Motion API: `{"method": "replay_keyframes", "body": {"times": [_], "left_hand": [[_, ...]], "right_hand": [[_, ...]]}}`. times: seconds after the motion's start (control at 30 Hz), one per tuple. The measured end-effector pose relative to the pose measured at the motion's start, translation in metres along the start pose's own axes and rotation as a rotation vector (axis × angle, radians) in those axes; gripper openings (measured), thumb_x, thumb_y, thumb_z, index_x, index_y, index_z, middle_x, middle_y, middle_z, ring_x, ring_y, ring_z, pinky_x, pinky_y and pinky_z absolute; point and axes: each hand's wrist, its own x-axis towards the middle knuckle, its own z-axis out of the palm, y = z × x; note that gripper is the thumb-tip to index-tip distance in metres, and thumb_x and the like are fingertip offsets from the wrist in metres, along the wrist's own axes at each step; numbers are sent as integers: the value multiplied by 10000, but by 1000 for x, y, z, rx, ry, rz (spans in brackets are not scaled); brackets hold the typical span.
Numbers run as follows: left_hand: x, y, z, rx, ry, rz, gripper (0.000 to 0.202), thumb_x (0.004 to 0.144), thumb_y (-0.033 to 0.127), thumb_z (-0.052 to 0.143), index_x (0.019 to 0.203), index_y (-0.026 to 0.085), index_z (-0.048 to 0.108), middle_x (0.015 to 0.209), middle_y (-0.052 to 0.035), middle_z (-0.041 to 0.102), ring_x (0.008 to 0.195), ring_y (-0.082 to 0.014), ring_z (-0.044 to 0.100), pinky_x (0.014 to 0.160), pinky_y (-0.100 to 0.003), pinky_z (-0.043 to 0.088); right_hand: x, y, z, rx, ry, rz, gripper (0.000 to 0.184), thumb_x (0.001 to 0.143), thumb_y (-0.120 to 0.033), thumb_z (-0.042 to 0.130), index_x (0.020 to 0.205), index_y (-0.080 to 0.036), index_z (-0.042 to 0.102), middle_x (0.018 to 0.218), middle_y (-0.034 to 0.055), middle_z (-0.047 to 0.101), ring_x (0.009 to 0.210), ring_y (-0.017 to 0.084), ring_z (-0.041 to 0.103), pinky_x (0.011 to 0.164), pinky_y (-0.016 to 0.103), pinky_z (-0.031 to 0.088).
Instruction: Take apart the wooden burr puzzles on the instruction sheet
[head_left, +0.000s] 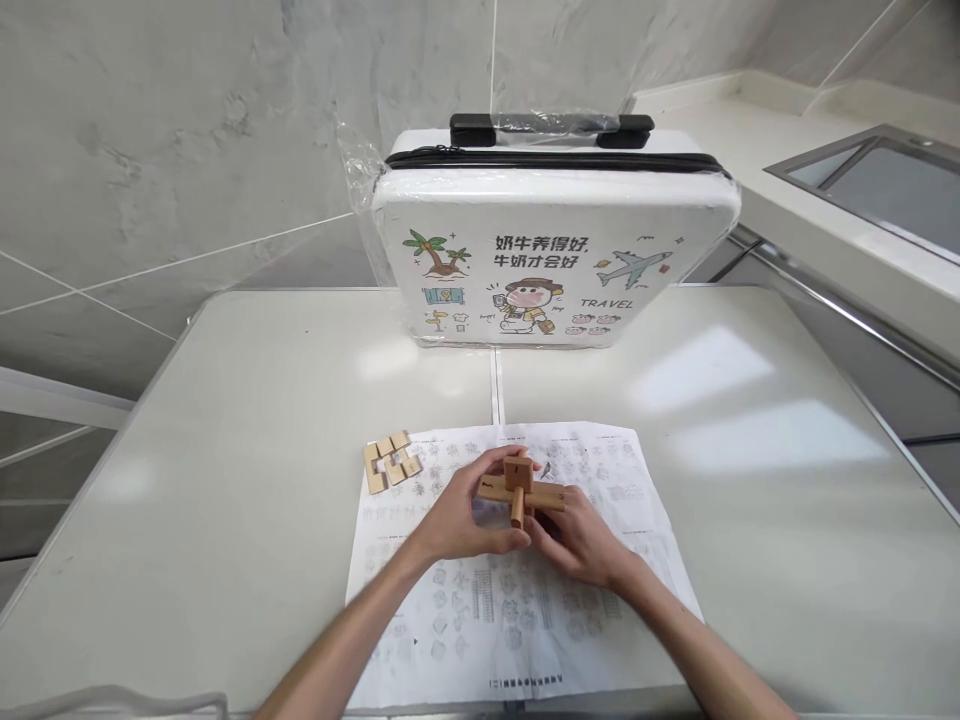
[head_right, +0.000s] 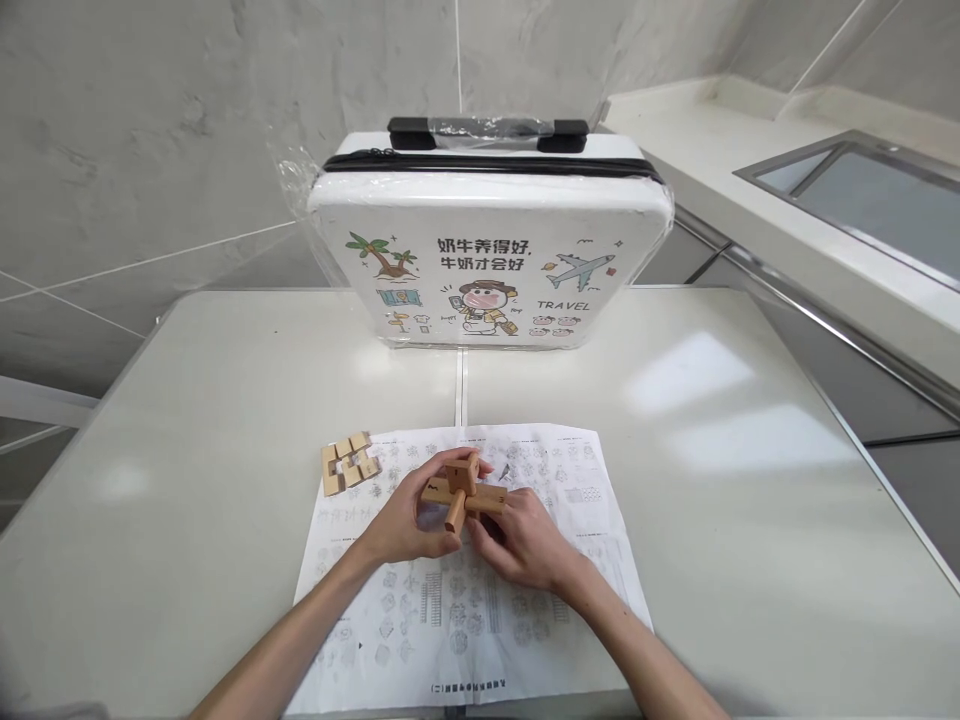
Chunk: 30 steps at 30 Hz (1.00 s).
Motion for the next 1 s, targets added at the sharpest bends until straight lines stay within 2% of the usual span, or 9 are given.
{"method": "replay_keyframes", "body": {"times": [0.2, 0.3, 0.43, 0.47, 0.53, 0.63, 0.7, 0.9, 1.0], "left_hand": [[0, -2, 1, 22, 17, 88, 882, 729, 537, 904, 1477, 266, 521, 1449, -165, 627, 1332, -365, 623, 1113, -516, 526], [-1, -2, 1, 36, 60, 97, 899, 716, 495, 923, 1482, 268, 511, 1454, -158, 621, 1347, -360, 611, 1122, -511, 525], [-1, -2, 1, 72, 161, 97, 903, 711, 442, 934, 1482, 259, 501, 1420, -154, 638, 1335, -345, 612, 1121, -503, 526], [-1, -2, 1, 83, 174, 101, 899, 712, 428, 933, 1482, 257, 501, 1412, -153, 642, 1333, -344, 611, 1125, -505, 522], [-1, -2, 1, 104, 175, 110, 901, 704, 394, 937, 1481, 259, 502, 1413, -153, 639, 1333, -347, 607, 1127, -508, 517], [-1, -2, 2, 127, 135, 125, 898, 687, 347, 945, 1472, 275, 514, 1423, -142, 624, 1322, -345, 606, 1112, -501, 525], [-1, -1, 3, 139, 118, 138, 911, 673, 340, 952, 1470, 289, 515, 1416, -130, 619, 1297, -338, 612, 1104, -499, 527], [-1, -1, 3, 202, 134, 162, 937, 642, 344, 956, 1469, 297, 520, 1410, -112, 610, 1261, -327, 603, 1108, -505, 511], [-1, -2, 2, 199, 132, 152, 945, 649, 346, 961, 1481, 308, 512, 1423, -112, 610, 1260, -327, 608, 1095, -500, 518]], "right_hand": [[2, -1, -1, -2, 10, -7, 261, 1021, -222, 465, 765, -235, 513, 679, -6, 516, 571, 156, 407, 594, 304, 293], [2, 0, -1, 29, 37, 51, 279, 1043, -296, 476, 786, -242, 569, 681, 4, 546, 568, 161, 424, 589, 303, 306], [1, 0, -7, 237, 129, 145, 270, 1023, -511, 549, 1026, -252, 623, 776, 25, 619, 619, 183, 498, 586, 306, 376], [0, -1, -9, 322, 137, 151, 328, 1007, -567, 560, 1051, -246, 610, 795, 27, 624, 631, 184, 509, 591, 308, 392], [0, -1, -13, 502, 116, 186, 405, 1007, -633, 533, 985, -232, 587, 771, 17, 609, 622, 174, 507, 591, 306, 404], [-2, 1, -16, 680, 57, 319, 452, 1058, -593, 488, 801, -223, 523, 656, -10, 556, 562, 143, 473, 559, 283, 382], [-2, 5, -16, 724, 47, 372, 460, 1074, -547, 504, 751, -220, 494, 600, -30, 512, 529, 126, 445, 532, 266, 358], [-2, 14, -10, 815, 93, 387, 471, 1060, -535, 563, 724, -221, 462, 570, -63, 425, 468, 94, 362, 452, 240, 282], [-3, 15, -10, 819, 69, 387, 448, 1064, -534, 559, 754, -219, 484, 557, -74, 417, 453, 88, 356, 442, 233, 283]]}}
